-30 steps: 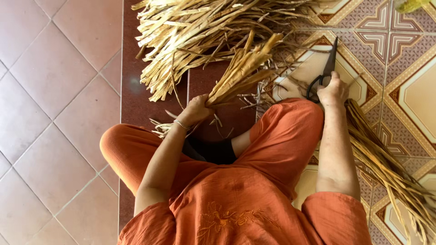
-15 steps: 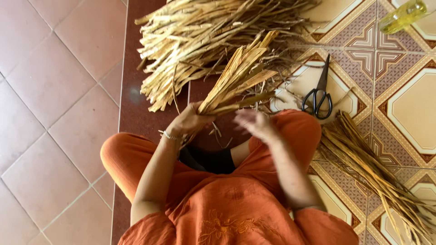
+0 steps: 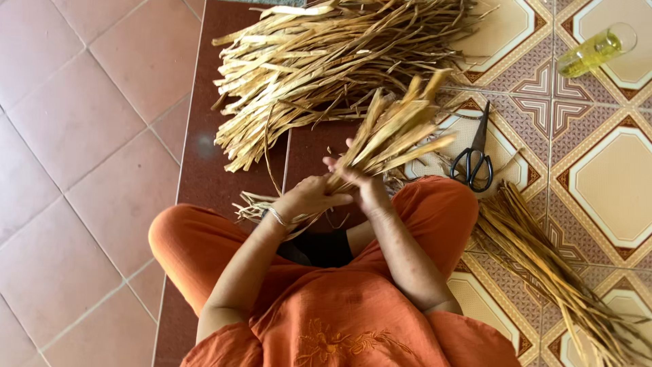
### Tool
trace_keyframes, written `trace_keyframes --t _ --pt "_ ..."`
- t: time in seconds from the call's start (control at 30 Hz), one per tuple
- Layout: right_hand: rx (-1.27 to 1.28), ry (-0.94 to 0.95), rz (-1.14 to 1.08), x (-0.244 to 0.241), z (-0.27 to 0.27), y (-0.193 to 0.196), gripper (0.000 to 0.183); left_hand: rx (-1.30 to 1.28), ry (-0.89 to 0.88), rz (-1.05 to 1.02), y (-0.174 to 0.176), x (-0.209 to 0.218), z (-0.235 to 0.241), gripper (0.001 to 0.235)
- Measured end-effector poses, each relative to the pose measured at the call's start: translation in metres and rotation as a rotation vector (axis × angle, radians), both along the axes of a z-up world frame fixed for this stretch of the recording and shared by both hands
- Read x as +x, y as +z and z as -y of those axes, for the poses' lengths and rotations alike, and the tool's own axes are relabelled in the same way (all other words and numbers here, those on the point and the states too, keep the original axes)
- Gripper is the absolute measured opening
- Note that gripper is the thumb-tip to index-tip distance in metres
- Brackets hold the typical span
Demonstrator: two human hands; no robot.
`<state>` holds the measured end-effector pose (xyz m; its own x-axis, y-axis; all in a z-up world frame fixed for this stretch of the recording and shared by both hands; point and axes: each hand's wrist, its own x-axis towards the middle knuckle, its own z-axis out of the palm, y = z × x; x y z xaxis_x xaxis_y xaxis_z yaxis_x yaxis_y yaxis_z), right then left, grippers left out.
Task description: The person sits on the floor and uses scissors to cut bundles of dried plant stalks into shorter pieces. They repeatedly gather stalks, trim them, and set the cut pieces aside on the floor.
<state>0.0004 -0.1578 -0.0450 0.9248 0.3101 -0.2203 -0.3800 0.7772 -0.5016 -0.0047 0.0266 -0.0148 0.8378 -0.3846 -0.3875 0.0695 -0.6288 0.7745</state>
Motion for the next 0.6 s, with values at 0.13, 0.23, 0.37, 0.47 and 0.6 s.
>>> trace_keyframes --t 0.13,0.23,0.37,0.47,0.6 --pt "-0.394 -0.193 -0.286 0.008 0.02 0.004 0.047 0.145 0.21 0.732 -0.015 -0.049 0.02 0.059" --pt "-0.02 -0.319 -0.087 0.029 0.037 0.01 0.031 -0.133 -0.06 0.393 -0.039 -0.087 0.026 0.059" --pt "0.356 -0.244 0.029 0.03 0.042 0.017 0.029 -0.838 -0.026 -0.184 -0.057 -0.083 0.031 0.087" --pt "0.394 -0.259 0.041 0.023 0.04 0.025 0.026 -1.431 0.22 -0.212 -0.037 -0.038 0.021 0.102" --pt "0.444 -0.265 -0.126 0.018 0.024 0.032 0.027 -1.6 0.622 -0.061 0.031 -0.011 0.012 0.082"
